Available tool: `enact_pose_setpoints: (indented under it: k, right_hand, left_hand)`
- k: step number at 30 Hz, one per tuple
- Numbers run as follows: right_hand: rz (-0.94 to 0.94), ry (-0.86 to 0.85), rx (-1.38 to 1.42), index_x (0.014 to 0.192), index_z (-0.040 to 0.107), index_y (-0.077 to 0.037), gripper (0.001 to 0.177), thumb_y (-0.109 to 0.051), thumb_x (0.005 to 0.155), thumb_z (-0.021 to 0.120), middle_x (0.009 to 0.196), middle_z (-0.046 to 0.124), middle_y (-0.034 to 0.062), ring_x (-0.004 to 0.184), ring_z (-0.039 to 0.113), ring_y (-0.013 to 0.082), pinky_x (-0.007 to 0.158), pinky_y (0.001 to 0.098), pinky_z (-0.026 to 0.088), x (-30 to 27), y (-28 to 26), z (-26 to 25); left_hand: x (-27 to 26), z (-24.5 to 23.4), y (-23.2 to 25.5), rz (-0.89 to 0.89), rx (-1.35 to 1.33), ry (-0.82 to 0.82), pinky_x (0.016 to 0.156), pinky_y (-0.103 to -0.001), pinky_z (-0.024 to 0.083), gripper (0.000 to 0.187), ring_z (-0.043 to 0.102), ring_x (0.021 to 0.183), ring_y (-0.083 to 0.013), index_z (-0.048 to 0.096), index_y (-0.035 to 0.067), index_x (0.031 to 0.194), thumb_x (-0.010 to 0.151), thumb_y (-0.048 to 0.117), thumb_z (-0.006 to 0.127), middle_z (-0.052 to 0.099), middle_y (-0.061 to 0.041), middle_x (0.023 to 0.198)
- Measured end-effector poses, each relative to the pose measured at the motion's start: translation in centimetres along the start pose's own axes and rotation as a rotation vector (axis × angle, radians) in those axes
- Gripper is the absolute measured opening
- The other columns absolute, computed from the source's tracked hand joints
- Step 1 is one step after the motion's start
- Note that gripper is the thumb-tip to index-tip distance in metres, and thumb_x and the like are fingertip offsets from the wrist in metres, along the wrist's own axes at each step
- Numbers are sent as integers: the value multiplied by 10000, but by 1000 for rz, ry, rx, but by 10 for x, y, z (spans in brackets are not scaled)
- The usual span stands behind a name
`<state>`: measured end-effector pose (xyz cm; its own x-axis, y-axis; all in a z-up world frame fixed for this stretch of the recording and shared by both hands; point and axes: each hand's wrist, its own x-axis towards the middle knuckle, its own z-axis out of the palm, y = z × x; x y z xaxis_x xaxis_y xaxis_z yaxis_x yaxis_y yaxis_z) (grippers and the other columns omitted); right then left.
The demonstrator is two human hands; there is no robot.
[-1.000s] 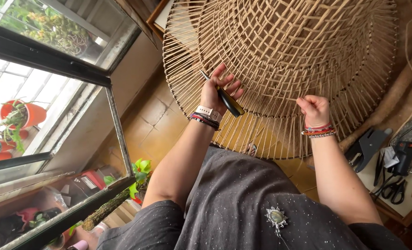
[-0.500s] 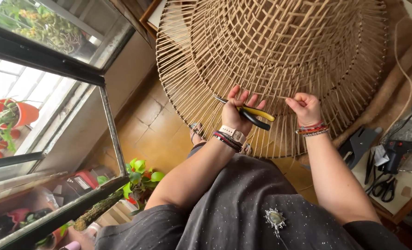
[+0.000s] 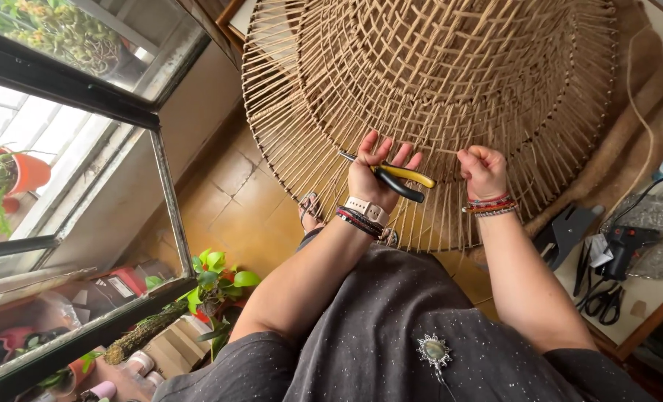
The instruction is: Trimming excess wicker strands from a woven lampshade using a pair of cutters
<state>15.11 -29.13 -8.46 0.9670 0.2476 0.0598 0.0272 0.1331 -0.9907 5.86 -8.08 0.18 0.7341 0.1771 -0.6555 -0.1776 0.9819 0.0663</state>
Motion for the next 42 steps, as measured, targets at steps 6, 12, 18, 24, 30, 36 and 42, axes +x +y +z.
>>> enact_pose_setpoints:
  k: [6,12,18,24,30,36,42]
  right_hand:
    - [69,32,-118,610,483,-146,435,-122,974,720,464,400,-25,470,372,24,483,172,295,-2,-8,3]
    - [29,-182,-678,729,635,-123,459,-288,1145,536,620,611,53,590,555,209,623,323,448,-11,-57,-12]
    - [-10,-184,-644,609,512,-114,469,-275,1013,688,493,376,-2,560,369,93,524,283,318,-2,-60,6]
    - [-30,-144,-464,560,417,-138,507,-168,976,704,475,263,-76,555,298,39,492,237,217,-3,-20,4]
    - [43,-47,-339,584,472,-175,478,-161,996,714,469,323,-131,536,298,-30,487,165,223,-3,-15,7]
    - [57,-114,-525,752,604,-101,357,-282,1050,680,573,507,-13,621,453,83,573,245,366,-2,-20,-4]
    - [-458,-164,-1082,1212,613,-76,317,-235,953,703,1187,558,105,1085,638,326,916,448,546,13,-158,34]
  left_hand:
    - [-18,9,16,17,179,-55,917,-682,563,719,662,1103,-435,488,184,1422,721,27,452,589,-110,1188]
    - [-18,-15,66,280,765,-20,676,-377,643,588,741,836,-243,592,117,1322,768,28,418,614,-113,1183]
    - [-42,12,46,593,1929,-530,895,-576,592,776,655,1098,-463,560,330,1451,765,-32,568,523,-126,1270]
    - [-28,2,45,704,2005,-589,915,-555,567,853,639,1080,-447,453,369,1521,753,7,527,513,-73,1206]
    - [-39,7,45,698,1992,-582,890,-590,556,827,624,1051,-501,460,329,1524,773,-14,513,515,-129,1231]
    - [-48,11,53,605,1959,-554,929,-630,533,831,615,1076,-519,450,342,1535,776,11,507,505,-129,1315]
    - [-44,5,89,625,1877,-180,976,-602,536,760,587,1200,-500,541,261,1454,751,-25,500,463,-171,1370]
